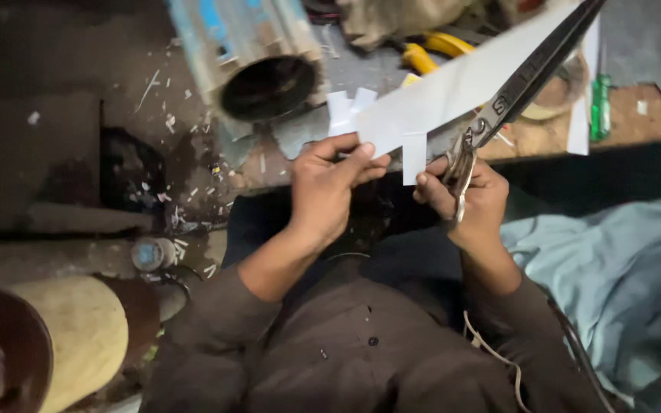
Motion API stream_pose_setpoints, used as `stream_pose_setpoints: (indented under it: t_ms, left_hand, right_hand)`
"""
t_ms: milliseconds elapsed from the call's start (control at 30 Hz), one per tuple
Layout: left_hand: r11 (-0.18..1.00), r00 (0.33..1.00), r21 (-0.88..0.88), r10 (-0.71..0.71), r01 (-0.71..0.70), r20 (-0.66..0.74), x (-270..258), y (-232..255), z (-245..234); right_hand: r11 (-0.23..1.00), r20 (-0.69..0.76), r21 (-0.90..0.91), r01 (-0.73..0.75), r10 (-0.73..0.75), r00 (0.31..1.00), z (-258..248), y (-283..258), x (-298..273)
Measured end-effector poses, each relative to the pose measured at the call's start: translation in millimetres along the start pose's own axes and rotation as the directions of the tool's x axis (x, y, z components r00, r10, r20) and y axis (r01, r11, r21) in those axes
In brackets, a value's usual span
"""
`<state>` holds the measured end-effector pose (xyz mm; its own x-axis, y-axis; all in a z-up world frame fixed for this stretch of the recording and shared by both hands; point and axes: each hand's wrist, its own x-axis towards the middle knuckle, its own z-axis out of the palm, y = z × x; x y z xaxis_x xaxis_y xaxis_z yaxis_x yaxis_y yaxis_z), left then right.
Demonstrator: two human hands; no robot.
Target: The person cuts a long white strip into small rectangular pieces using scissors. They repeatedly measure the strip against a blue metal component, cut a piece, and insert it into a slot in the component.
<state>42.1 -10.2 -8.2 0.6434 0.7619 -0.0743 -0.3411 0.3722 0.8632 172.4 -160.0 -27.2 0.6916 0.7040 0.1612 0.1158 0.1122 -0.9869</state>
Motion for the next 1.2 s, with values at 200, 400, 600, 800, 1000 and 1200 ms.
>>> stream_pose_setpoints:
  t_ms: [200,400,600,800,1000,1200]
  left_hand:
    - [0.998,0.999,0.053,0.028,-0.03,0.025,-5.9,-9.3,-21.5]
    - [0.968,0.991,0.215,0.122,-0.13,0.052,-9.2,-7.0,-22.5]
    - [0.962,0.99,0.237,0.13,-0.138,0.048,-10.5,-6.5,-20.0]
    - [0.969,0.99,0.209,0.138,-0.13,-0.022,-4.6,-1.2,-23.0]
    - [0.949,0.979,0.255,0.2,-0.185,-0.032,-7.3,7.9,-31.0]
    - [0.925,0.959,0.294,0.275,-0.243,-0.073,-13.3,6.4,-29.5]
  right_hand:
    - [0.998,0.018,0.01,0.063,-0.063,0.998,25.9,8.9,-3.2]
    - [1.0,0.074,0.029,0.003,-0.005,0.997,34.9,5.6,-3.4]
    - [1.0,0.051,-0.015,-0.006,0.006,0.999,30.5,10.6,-8.8]
    - [0.962,0.132,-0.272,0.003,0.034,0.991,7.8,65.6,-42.8]
    - [0.851,0.341,-0.521,-0.064,0.277,0.898,-9.0,128.6,-82.5]
    - [0.95,0.522,-0.299,0.091,0.083,0.849,5.4,126.1,-73.1]
